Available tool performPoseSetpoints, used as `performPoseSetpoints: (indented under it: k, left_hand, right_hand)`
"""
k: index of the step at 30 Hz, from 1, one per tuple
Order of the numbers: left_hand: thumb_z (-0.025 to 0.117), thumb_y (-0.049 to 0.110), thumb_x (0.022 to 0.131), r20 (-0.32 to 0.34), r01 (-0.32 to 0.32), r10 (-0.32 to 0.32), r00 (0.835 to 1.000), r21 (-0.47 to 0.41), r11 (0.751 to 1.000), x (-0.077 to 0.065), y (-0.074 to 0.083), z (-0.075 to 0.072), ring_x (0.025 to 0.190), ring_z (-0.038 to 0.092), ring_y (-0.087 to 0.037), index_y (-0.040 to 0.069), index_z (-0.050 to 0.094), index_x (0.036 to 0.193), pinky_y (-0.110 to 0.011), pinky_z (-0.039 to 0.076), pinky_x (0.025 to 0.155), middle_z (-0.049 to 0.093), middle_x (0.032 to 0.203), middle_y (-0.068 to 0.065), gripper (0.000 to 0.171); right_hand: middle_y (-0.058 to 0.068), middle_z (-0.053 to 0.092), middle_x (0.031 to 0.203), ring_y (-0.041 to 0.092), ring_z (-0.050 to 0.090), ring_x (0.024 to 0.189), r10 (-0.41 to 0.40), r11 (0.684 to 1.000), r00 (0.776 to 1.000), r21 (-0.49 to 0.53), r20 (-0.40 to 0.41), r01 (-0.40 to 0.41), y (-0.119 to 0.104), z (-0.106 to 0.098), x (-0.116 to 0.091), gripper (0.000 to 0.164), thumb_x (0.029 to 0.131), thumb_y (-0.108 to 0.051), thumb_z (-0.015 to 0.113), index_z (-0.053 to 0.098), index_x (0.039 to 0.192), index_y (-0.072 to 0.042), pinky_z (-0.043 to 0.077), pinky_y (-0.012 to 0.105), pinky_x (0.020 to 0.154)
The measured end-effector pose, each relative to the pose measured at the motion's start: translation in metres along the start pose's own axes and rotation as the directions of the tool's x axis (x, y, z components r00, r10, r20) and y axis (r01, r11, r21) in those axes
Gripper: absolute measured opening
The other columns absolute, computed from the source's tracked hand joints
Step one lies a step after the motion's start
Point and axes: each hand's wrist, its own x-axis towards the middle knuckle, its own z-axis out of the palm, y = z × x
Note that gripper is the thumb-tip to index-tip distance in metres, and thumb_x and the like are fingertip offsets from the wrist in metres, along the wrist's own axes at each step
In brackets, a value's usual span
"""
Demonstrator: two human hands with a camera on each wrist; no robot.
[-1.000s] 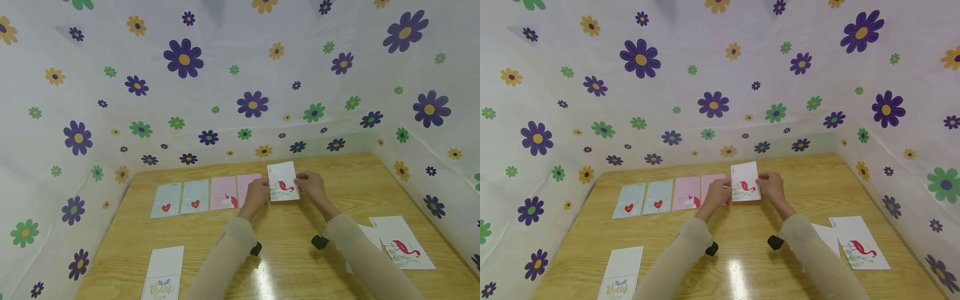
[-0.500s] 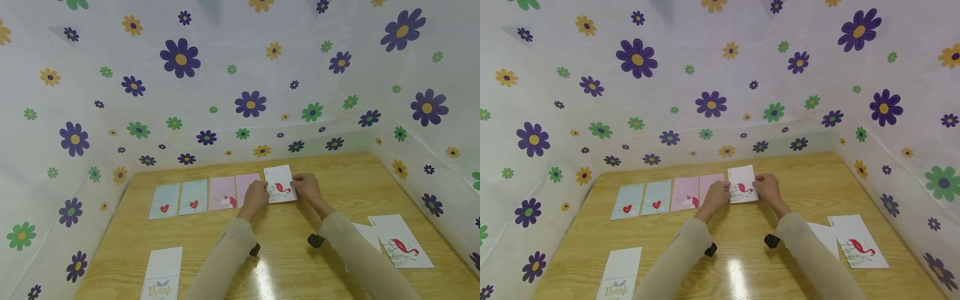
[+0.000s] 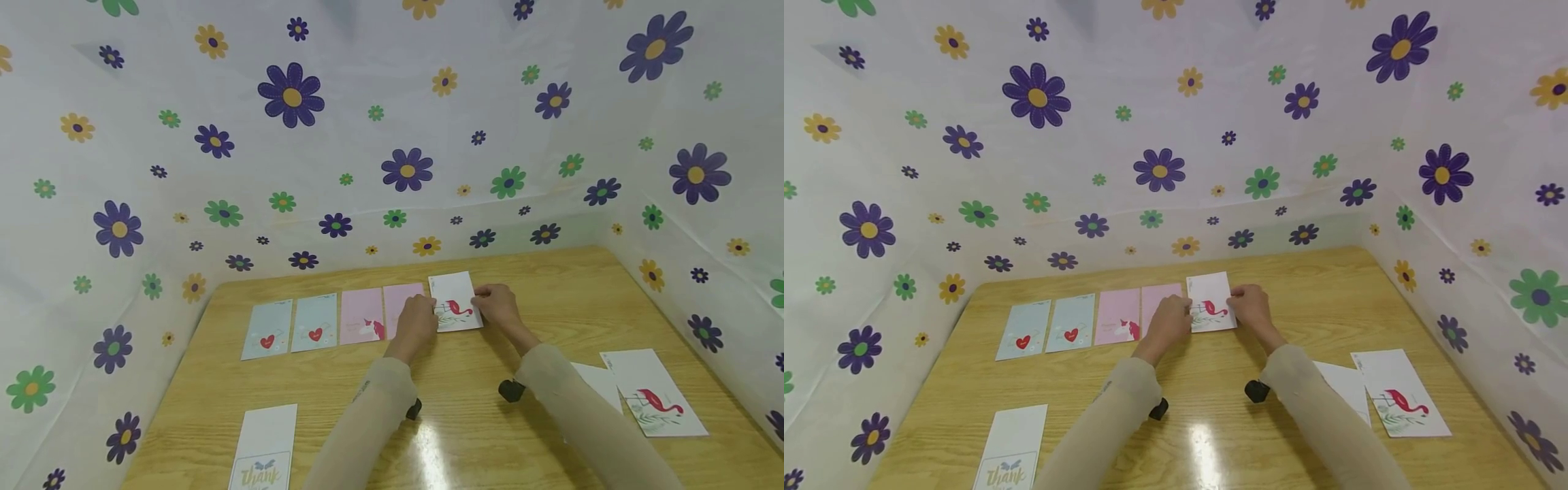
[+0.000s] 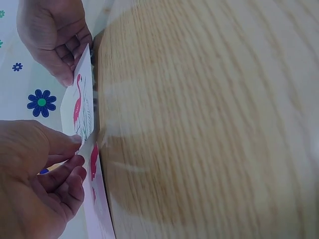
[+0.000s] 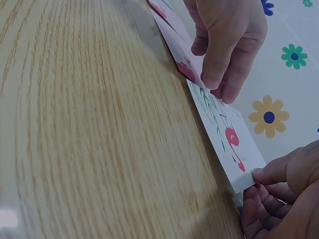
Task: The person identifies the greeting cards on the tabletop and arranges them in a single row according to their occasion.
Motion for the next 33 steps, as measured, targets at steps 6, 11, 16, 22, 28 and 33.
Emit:
performPoseSetpoints:
  k: [6, 11, 16, 22, 28, 33]
  left_hand:
    - [0.066, 0.001, 0.094, 0.053, 0.059, -0.060, 0.997, 0.018, 0.998, -0.001, 0.000, 0.003, 0.106, 0.061, -0.032, -0.001, 0.076, 0.110, -0.042, 0.052, 0.096, 0.068, 0.111, -0.017, 0.019]
    - [0.065, 0.001, 0.094, 0.060, 0.044, -0.045, 0.997, 0.022, 0.999, -0.002, -0.001, 0.003, 0.114, 0.060, -0.033, -0.001, 0.071, 0.127, -0.041, 0.049, 0.104, 0.067, 0.122, -0.018, 0.034]
    - [0.064, 0.001, 0.094, 0.078, -0.005, 0.000, 0.997, 0.064, 0.998, -0.005, -0.002, 0.001, 0.120, 0.057, -0.034, -0.002, 0.067, 0.133, -0.042, 0.047, 0.107, 0.063, 0.128, -0.019, 0.039]
    - [0.063, 0.005, 0.098, 0.119, -0.015, 0.002, 0.993, 0.104, 0.994, -0.006, -0.003, 0.000, 0.126, 0.054, -0.031, -0.001, 0.063, 0.138, -0.040, 0.045, 0.110, 0.060, 0.134, -0.017, 0.041]
    - [0.062, 0.006, 0.099, 0.127, -0.014, -0.001, 0.992, 0.117, 0.993, -0.008, -0.002, -0.002, 0.124, 0.054, -0.030, 0.001, 0.064, 0.138, -0.041, 0.046, 0.108, 0.060, 0.133, -0.015, 0.039]
    - [0.061, 0.008, 0.100, 0.136, -0.022, 0.004, 0.991, 0.130, 0.991, -0.010, -0.002, -0.003, 0.124, 0.053, -0.030, 0.001, 0.066, 0.135, -0.041, 0.047, 0.107, 0.059, 0.132, -0.014, 0.036]
  right_hand:
    - [0.027, 0.067, 0.123, 0.034, 0.062, 0.105, -0.008, 1.000, 1.000, -0.020, -0.007, 0.008, 0.001, 0.003, 0.002, 0.029, 0.100, -0.006, 0.063, 0.068, 0.124, 0.010, 0.055, 0.046, 0.095]
    - [0.027, 0.067, 0.123, 0.035, 0.062, 0.105, -0.007, 1.000, 1.000, -0.027, -0.019, 0.006, 0.000, 0.006, 0.001, 0.028, 0.100, -0.005, 0.063, 0.068, 0.123, 0.010, 0.055, 0.046, 0.095]
    - [0.028, 0.068, 0.120, 0.036, 0.063, 0.104, -0.032, 0.998, 0.999, -0.048, -0.031, 0.031, 0.000, 0.008, 0.000, 0.028, 0.099, -0.005, 0.063, 0.068, 0.121, 0.011, 0.055, 0.048, 0.093]
    - [0.027, 0.068, 0.120, 0.035, 0.063, 0.102, -0.043, 0.994, 0.998, -0.102, -0.041, 0.038, 0.001, 0.010, 0.002, 0.028, 0.099, -0.006, 0.062, 0.069, 0.121, 0.011, 0.055, 0.048, 0.093]
    - [0.028, 0.069, 0.118, 0.035, 0.064, 0.098, -0.053, 0.990, 0.997, -0.133, -0.055, 0.045, 0.000, 0.013, 0.000, 0.028, 0.098, -0.004, 0.061, 0.069, 0.119, 0.012, 0.055, 0.050, 0.093]
    - [0.028, 0.069, 0.116, 0.036, 0.064, 0.099, -0.059, 0.988, 0.996, -0.146, -0.064, 0.049, -0.001, 0.015, -0.002, 0.027, 0.098, -0.005, 0.063, 0.069, 0.117, 0.013, 0.055, 0.051, 0.093]
